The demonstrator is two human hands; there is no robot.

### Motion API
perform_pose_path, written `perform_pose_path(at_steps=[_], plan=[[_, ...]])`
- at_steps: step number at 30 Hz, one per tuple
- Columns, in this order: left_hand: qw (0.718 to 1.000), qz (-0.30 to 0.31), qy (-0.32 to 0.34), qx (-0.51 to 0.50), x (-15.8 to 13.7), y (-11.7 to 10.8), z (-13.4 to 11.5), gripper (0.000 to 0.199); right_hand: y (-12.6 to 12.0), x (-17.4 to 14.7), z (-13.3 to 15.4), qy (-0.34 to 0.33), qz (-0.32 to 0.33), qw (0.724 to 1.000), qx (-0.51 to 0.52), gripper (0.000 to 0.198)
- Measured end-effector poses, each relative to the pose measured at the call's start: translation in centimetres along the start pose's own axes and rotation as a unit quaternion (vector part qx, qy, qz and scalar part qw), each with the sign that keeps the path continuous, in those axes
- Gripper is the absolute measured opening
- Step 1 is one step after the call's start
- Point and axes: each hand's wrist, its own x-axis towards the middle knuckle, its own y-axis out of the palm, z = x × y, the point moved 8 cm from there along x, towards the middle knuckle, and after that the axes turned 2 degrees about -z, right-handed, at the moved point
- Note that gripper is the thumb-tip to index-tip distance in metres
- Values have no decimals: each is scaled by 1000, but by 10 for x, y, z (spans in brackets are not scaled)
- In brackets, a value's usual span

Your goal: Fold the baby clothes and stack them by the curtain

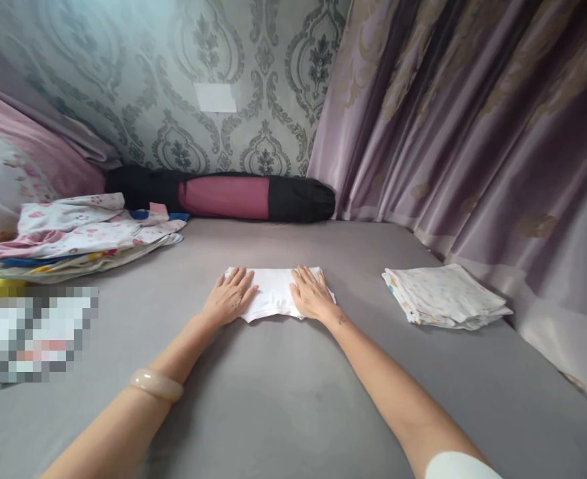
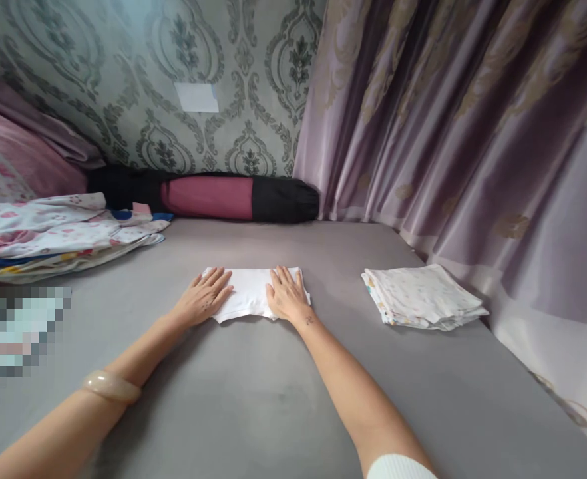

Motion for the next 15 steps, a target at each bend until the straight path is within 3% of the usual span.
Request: perform_pose_path(at_steps=[8, 15], plan=[[1000, 8, -4, -5, 0, 7, 3, 56, 2, 1, -1, 3, 0, 1000, 5, 57], [996, 84, -28, -6, -1, -7, 3, 60, -3, 1, -9, 16, 39, 999, 19, 60]])
